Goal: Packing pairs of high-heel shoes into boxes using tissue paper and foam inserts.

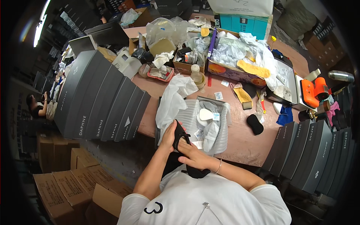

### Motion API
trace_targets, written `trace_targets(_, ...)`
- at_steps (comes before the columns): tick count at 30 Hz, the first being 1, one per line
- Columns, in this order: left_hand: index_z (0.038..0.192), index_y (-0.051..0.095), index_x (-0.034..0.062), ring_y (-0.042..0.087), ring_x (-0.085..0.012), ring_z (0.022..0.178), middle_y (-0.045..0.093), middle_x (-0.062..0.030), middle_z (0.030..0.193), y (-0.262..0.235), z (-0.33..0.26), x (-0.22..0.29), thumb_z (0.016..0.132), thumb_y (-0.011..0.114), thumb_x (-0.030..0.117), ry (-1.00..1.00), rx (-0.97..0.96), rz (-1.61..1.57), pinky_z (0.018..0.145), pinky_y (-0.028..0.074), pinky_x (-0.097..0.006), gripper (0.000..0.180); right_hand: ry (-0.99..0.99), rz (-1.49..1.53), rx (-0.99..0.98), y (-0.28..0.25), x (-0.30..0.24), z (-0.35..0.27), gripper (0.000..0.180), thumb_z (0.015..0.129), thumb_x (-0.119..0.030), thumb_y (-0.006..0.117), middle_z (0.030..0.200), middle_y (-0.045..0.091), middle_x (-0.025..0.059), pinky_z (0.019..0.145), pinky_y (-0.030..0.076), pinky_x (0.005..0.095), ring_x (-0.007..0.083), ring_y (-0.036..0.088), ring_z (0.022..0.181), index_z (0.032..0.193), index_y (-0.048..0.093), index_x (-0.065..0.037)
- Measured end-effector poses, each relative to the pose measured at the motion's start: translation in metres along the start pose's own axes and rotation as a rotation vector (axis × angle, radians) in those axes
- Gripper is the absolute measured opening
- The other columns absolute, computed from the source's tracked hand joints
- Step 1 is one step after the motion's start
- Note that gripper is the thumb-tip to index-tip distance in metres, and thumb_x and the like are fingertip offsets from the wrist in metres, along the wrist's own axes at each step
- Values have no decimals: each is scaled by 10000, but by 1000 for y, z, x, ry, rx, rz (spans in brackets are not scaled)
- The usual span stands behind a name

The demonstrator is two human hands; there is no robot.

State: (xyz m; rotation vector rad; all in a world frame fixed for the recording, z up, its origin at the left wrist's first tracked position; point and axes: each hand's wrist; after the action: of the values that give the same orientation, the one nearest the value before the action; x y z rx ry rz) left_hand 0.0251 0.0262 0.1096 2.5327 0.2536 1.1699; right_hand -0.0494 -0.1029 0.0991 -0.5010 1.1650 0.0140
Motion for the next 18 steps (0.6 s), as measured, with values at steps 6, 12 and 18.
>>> trace_targets(6,984,544,51,549,-137,736,566,-42,839,-14,13,-15,972,441,467,28,209,96,689,471,-277,429,289,-171,-171,24,24,25,794,957,-570,278,877,552,293,1073,231,523,432,525,876,811,608,138)
trace_targets(12,1028,539,36,563,-125,685,566,-48,797,-9,-4,-6,979,465,406,144,118,193,619,488,-262,381,333,89,-420,-16,-11,9,701,962,-510,365,1291,375,363,1096,263,395,449,354,1244,1238,427,131)
trace_targets(18,1017,536,47,568,-120,685,571,-49,807,6,0,-7,978,463,417,48,20,64,623,492,-248,379,192,-23,-351,-26,-12,-16,683,974,-471,355,1393,270,369,1083,260,455,446,284,1326,1340,331,106)
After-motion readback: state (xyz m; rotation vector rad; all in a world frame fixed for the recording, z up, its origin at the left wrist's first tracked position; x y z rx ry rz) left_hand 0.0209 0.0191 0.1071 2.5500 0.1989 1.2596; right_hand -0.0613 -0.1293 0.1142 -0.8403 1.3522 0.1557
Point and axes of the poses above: each hand's wrist, its own z-axis towards the middle knuckle, its own y-axis out of the palm, x = y × z
